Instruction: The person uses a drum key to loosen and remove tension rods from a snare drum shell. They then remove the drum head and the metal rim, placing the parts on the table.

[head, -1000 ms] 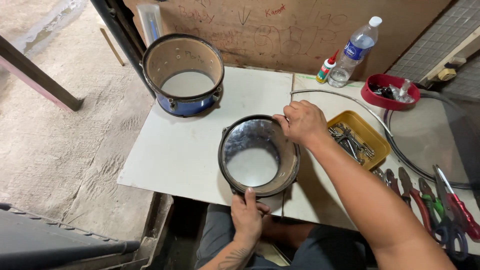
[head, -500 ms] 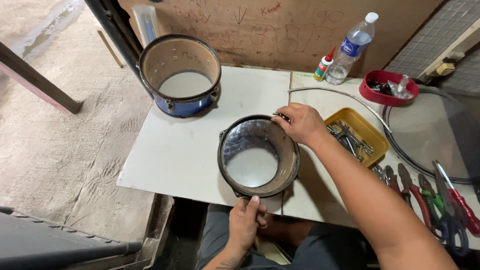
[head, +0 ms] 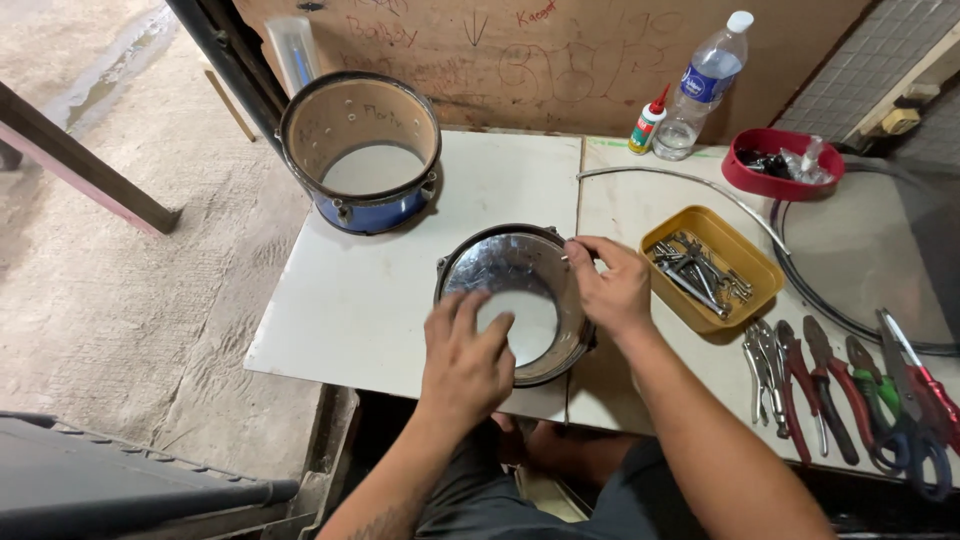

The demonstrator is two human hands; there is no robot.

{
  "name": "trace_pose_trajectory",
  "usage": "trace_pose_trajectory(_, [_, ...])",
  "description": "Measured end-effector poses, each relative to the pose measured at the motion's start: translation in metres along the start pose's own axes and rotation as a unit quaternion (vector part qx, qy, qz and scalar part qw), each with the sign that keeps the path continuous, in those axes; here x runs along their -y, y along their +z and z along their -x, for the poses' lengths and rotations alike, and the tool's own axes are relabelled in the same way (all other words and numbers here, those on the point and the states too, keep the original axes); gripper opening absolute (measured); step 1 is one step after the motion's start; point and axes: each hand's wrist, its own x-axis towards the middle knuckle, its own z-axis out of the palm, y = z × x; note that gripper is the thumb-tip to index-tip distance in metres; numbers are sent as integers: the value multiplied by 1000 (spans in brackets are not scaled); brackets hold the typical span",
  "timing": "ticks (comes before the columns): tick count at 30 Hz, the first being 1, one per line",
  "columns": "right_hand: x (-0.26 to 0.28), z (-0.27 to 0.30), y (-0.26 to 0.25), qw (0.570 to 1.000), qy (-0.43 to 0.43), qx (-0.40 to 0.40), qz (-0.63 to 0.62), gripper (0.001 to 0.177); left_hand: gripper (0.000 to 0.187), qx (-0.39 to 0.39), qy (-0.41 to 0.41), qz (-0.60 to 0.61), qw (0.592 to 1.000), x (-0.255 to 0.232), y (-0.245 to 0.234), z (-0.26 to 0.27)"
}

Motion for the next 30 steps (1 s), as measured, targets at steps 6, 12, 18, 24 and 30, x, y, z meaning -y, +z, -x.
trace_pose_trajectory(6, [0,21,14,997,36,-71,-24,9,38,76,-12,-29,997,-4,11,-16])
trace_pose_trajectory(12, [8,21,11,997,-17,-79,7,6,36,102,-16,-41,994,-2,17,-13])
trace_pose_trajectory(18, [9,20,10,996,-19,-87,-5,8,38,77,-10,-34,996,-1,18,-13])
trace_pose_trajectory(24, [8,23,11,996,8,-87,-24,9,40,95,-13,-44,994,2,25,-9])
trace_pose_trajectory(30, [5,25,10,994,48,-86,-51,12,39,76,-25,-14,997,9,31,-3])
